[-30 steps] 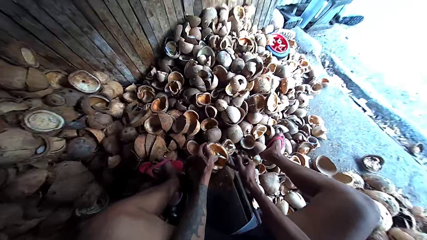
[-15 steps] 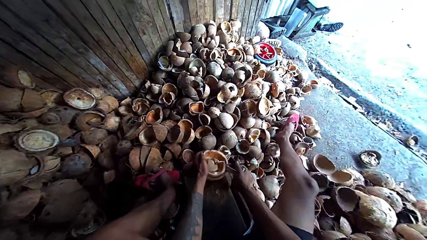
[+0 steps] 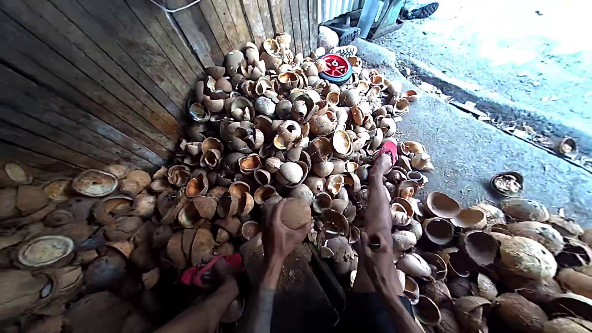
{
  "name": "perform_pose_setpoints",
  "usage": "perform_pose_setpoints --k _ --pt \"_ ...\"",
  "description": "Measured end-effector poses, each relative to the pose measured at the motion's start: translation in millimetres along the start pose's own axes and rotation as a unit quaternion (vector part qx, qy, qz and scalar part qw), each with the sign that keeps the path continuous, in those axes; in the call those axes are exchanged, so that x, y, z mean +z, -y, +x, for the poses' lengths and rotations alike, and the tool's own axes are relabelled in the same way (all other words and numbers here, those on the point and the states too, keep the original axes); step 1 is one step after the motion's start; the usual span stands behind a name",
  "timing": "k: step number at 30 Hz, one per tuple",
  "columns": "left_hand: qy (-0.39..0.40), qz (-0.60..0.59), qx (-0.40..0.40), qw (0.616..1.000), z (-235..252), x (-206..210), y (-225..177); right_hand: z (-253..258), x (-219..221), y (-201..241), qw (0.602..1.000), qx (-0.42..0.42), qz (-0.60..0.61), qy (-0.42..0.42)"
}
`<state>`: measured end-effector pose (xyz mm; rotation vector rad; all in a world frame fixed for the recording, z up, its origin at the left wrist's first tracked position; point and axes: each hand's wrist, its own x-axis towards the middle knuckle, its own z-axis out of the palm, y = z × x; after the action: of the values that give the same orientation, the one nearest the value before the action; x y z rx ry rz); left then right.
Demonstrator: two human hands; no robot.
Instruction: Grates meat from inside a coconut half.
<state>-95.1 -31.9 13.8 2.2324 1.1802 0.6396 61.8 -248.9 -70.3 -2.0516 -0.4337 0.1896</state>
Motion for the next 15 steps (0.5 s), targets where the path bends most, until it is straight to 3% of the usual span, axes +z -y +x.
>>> perform_pose_setpoints --k 2,4,5,6,8,12,15 --pt "0.036 -0.204 -0.014 0.978 -9.2 -28.9 1.0 -1.8 -27.0 -6.0 0.999 0.006 0.020 -0.026" --pt "0.054 -0.466 -0.098 0.878 -19.9 -43.7 15.6 -4.4 -35.8 -8.1 0.997 0.022 0.059 -0.048" --pt "0.023 -0.555 -0.153 0.817 -27.2 -48.4 19.9 -8.0 -34.4 -6.2 0.995 0.024 0.080 -0.047" --pt "-0.005 -0.620 -0.187 0.762 -34.8 -52.0 28.1 -14.1 -29.8 -4.0 0.994 0.023 0.101 -0.036" --pt "-0.042 -0.674 -0.215 0.705 -50.1 -53.6 49.1 -33.5 -13.5 5.7 0.985 0.025 0.172 0.015" --pt "-0.040 -0.646 -0.268 0.714 -46.8 -9.1 39.4 -80.0 27.0 11.5 0.964 0.089 0.238 0.081" --pt "0.031 -0.572 -0.302 0.762 -33.4 49.5 -28.8 -105.9 54.0 8.8 0.947 0.147 0.243 0.153"
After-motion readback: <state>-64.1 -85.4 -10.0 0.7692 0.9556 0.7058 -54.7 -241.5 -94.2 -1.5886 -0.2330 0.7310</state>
